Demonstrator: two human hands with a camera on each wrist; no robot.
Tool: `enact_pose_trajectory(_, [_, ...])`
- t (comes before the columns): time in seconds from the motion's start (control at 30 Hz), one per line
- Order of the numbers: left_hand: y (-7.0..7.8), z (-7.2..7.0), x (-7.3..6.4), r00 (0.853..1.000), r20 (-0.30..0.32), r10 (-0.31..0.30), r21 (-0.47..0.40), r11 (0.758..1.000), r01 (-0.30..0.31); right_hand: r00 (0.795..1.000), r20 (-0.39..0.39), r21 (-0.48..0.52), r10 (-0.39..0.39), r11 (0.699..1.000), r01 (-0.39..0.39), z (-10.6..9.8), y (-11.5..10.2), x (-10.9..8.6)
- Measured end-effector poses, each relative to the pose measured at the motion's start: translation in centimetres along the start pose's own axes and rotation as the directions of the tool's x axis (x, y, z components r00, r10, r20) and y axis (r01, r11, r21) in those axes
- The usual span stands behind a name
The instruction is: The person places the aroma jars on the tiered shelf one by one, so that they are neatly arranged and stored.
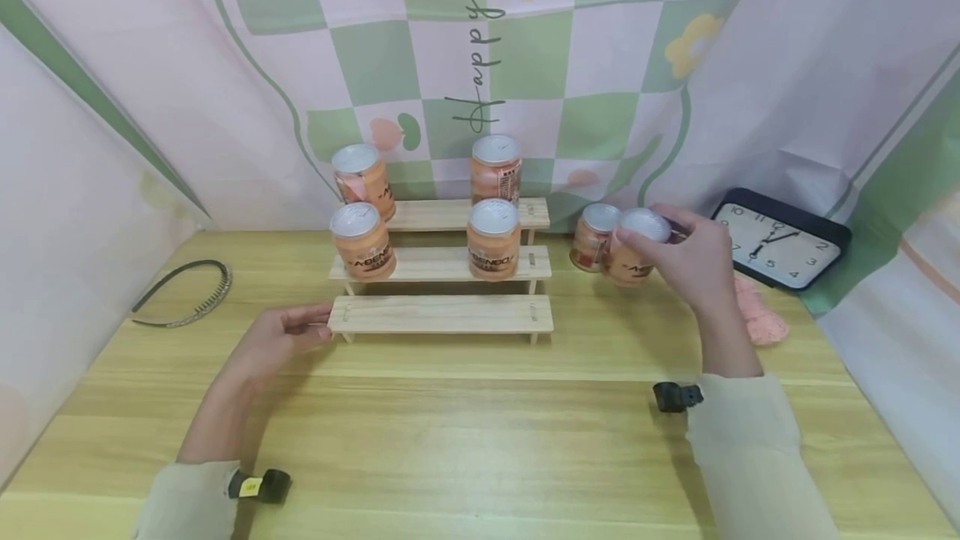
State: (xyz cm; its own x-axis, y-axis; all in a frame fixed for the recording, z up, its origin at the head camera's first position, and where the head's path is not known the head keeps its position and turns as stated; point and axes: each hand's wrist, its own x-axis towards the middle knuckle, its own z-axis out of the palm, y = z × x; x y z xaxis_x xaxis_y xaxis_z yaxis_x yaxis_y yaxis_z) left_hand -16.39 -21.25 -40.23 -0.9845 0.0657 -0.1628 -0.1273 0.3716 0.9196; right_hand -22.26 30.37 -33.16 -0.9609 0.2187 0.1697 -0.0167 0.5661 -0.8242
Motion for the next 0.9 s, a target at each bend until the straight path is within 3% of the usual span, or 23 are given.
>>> enact_pose_trajectory(0.5, [-0.6, -0.2, 0.1, 0.999, 0.011, -0.031, -0.058, 0.998, 0.032, 0.989, 0.046, 0.053, -0.143, 0.989, 0.141, 1.1, -2.3, -2.4])
enact_pose_trajectory(0.9, [-0.9, -0.2, 0.1, 0.999, 0.039, -0.021, -0.135, 0.991, 0.026, 0.981, 0.105, 0.075, -0.162, 0.985, 0.154, 2.2, -3.3, -3.3])
